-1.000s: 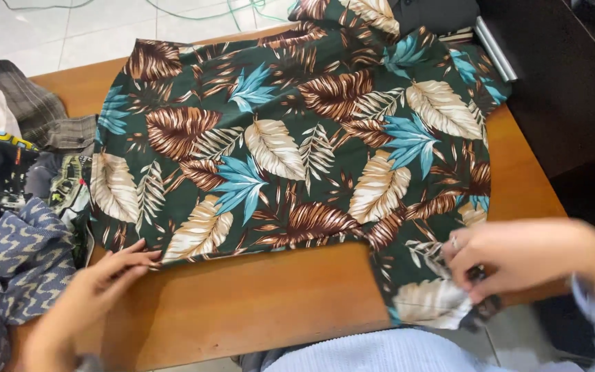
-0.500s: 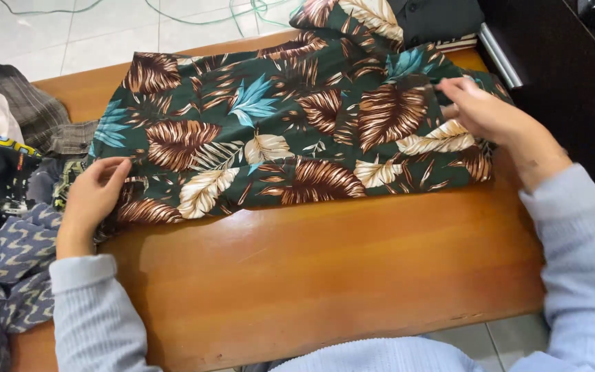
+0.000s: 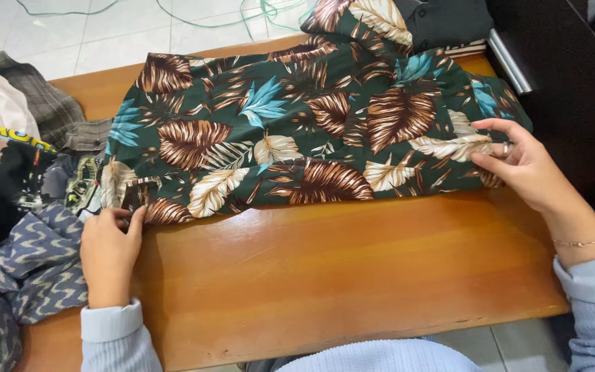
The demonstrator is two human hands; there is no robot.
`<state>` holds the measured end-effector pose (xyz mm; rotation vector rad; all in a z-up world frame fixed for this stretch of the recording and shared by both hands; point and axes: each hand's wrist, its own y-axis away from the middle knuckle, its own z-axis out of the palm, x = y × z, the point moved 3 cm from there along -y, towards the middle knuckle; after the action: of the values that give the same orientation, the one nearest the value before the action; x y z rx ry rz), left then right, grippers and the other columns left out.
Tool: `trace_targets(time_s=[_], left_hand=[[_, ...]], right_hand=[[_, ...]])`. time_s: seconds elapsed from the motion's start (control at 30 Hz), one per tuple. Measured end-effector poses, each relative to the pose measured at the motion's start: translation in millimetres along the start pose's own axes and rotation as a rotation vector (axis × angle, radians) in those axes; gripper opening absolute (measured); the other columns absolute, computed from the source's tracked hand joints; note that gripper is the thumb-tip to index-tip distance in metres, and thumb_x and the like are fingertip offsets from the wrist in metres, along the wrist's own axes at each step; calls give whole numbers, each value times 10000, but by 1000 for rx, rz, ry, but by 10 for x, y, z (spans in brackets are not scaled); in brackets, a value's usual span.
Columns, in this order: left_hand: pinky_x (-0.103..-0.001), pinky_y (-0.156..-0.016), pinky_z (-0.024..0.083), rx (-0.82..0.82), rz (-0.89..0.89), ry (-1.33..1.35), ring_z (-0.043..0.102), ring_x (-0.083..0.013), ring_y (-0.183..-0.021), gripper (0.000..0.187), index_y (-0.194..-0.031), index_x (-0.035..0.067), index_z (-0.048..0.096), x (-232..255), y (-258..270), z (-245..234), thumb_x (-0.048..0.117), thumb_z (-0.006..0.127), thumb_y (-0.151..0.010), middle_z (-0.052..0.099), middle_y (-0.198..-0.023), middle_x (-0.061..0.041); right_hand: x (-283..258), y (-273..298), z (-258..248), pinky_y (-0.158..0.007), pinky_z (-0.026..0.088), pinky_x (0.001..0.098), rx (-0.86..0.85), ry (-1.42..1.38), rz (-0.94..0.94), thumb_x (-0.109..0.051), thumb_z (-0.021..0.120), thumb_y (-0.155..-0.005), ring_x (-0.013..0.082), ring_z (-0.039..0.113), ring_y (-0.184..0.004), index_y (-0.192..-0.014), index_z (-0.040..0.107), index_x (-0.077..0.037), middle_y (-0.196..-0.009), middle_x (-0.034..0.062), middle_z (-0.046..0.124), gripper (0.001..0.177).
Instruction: Folding a patterned shirt on a wooden table
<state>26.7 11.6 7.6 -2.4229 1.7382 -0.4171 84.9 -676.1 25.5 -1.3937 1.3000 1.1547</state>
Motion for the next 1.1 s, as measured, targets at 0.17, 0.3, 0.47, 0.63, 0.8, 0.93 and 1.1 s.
trace_targets(time_s=[0.17, 0.3, 0.47, 0.63, 0.8, 0.93, 1.1], left_hand=[[-506, -986, 417, -38, 46, 173, 531, -424, -1134, 319, -1195, 83, 695, -122, -21, 115, 326, 726, -992, 579, -1094, -244], [-514, -1050, 381, -54, 111, 182, 518, -467, -1162, 371, -1248, 123, 708, -376, -103, 297, 359, 730, -963, 584, -1152, -271], [-424, -981, 487, -244, 19, 248, 664, -327, -905, 383, -1296, 167, 719, -446, -100, 208, 226, 744, -919, 599, -1195, -221], [-466, -939, 456, -131, 6, 236, 616, -310, -969, 463, -1384, 94, 652, -166, -24, -114, 291, 706, -967, 634, -1174, -178], [-580, -824, 504, -73, -34, 53, 620, -439, -1080, 490, -1378, 87, 632, -98, 12, -58, 413, 681, -1015, 652, -1157, -230], [-557, -845, 489, -253, -165, 77, 639, -394, -1116, 422, -1320, 126, 626, -114, -6, -126, 422, 652, -1020, 718, -1120, -123], [-527, -876, 488, -454, -291, 35, 700, -446, -1051, 447, -1298, 158, 649, -334, 99, -171, 446, 703, -960, 767, -1098, -176]], right_hand=[[265, -46, -184, -859, 554, 279, 4, -59, 174, -14, 632, -933, 167, 640, -950, -1463, 510, -109, -1128, 161, 666, 553], [271, -34, -272, -845, 522, 282, -117, 194, 151, -12, 664, -915, 161, 612, -947, -1445, 534, -104, -1100, 111, 646, 553], [233, 85, -302, -821, 516, 300, -344, 182, 220, 117, 608, -889, 165, 601, -997, -1534, 422, -158, -1203, 151, 623, 725], [-33, 151, -238, -853, 525, 312, -314, 257, 254, -20, 616, -890, 162, 587, -1055, -1483, 472, -129, -1392, 51, 543, 620], [167, 60, -176, -810, 485, 276, -157, 313, 186, -90, 679, -903, 108, 543, -920, -1419, 562, -109, -1283, 11, 593, 529], [259, 57, -237, -574, 412, 294, -152, 453, 313, -124, 768, -847, 138, 469, -690, -1381, 524, -170, -1171, 9, 560, 589], [86, 256, -165, -452, 313, 331, -292, 526, 431, -92, 792, -872, 166, 360, -543, -1285, 451, -165, -590, 78, 523, 540]])
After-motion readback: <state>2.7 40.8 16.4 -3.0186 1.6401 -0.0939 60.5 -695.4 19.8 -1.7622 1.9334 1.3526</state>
